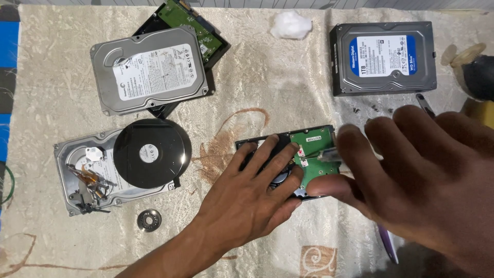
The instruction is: Attaching a PCB to a hard drive chassis using a screwdriver and small screws.
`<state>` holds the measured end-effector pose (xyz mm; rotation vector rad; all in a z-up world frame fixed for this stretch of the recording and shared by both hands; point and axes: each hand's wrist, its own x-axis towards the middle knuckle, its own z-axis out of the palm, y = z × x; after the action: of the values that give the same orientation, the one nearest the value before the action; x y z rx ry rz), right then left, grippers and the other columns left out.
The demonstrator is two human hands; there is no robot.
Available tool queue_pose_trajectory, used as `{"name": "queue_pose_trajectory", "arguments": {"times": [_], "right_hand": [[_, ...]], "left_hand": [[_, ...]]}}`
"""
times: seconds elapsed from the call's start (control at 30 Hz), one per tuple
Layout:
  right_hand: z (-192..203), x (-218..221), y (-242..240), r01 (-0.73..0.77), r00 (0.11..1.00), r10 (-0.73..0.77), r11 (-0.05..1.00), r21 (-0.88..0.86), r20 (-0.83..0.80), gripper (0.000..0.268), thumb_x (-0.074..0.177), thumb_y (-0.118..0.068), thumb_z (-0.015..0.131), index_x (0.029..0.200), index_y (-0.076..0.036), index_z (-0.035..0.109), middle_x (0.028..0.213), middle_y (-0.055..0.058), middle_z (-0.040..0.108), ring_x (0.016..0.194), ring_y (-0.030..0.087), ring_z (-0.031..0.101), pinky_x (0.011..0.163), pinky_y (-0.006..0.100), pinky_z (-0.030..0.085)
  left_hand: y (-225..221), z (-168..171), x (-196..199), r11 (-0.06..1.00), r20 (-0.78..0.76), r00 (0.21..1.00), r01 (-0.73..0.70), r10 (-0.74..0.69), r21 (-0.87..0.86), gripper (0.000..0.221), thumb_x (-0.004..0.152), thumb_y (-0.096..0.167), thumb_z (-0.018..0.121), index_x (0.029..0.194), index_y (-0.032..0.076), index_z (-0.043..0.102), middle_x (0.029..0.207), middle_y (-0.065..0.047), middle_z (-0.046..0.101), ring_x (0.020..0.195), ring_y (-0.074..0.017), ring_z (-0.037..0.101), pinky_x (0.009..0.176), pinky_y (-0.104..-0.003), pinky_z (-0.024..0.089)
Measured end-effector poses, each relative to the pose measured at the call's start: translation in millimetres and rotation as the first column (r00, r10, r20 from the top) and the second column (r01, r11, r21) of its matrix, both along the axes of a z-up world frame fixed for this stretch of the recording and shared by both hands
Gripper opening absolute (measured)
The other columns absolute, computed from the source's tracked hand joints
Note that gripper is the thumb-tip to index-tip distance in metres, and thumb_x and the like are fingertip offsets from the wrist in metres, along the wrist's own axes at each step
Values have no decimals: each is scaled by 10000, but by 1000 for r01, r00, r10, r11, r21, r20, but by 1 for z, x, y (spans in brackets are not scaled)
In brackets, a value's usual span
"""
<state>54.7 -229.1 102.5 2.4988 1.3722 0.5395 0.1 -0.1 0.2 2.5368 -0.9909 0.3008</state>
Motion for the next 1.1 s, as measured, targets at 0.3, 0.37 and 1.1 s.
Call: {"name": "queue_pose_trajectory", "arguments": {"times": [0.3,0.37,1.1], "right_hand": [[20,-5,6,-60,933,113,985,162,-341,344,952,-215,777,1223,-30,673,940,124,692,714,252,656,544,411,523],[22,-4,8,-93,805,252,948,304,-538,376,885,-176,780,1209,-58,631,915,148,672,714,265,667,553,411,529],[-51,74,39,410,752,-185,883,230,-632,503,1005,-280,692,1424,-32,568,1268,195,585,913,288,663,784,542,566]], "left_hand": [[1,-1,0,1000,-3,1000,1,-1,-2,442,994,428,656,1292,112,575,1441,-180,561,1320,-409,534,1047,-556,442],[1,-2,-1,1000,-8,1000,2,-2,-6,413,995,426,643,1268,121,587,1466,-177,551,1341,-418,528,1063,-573,431],[0,1,1,1000,1,1000,-7,7,-13,418,976,429,674,1253,127,594,1443,-159,560,1323,-405,530,1046,-564,445]]}}
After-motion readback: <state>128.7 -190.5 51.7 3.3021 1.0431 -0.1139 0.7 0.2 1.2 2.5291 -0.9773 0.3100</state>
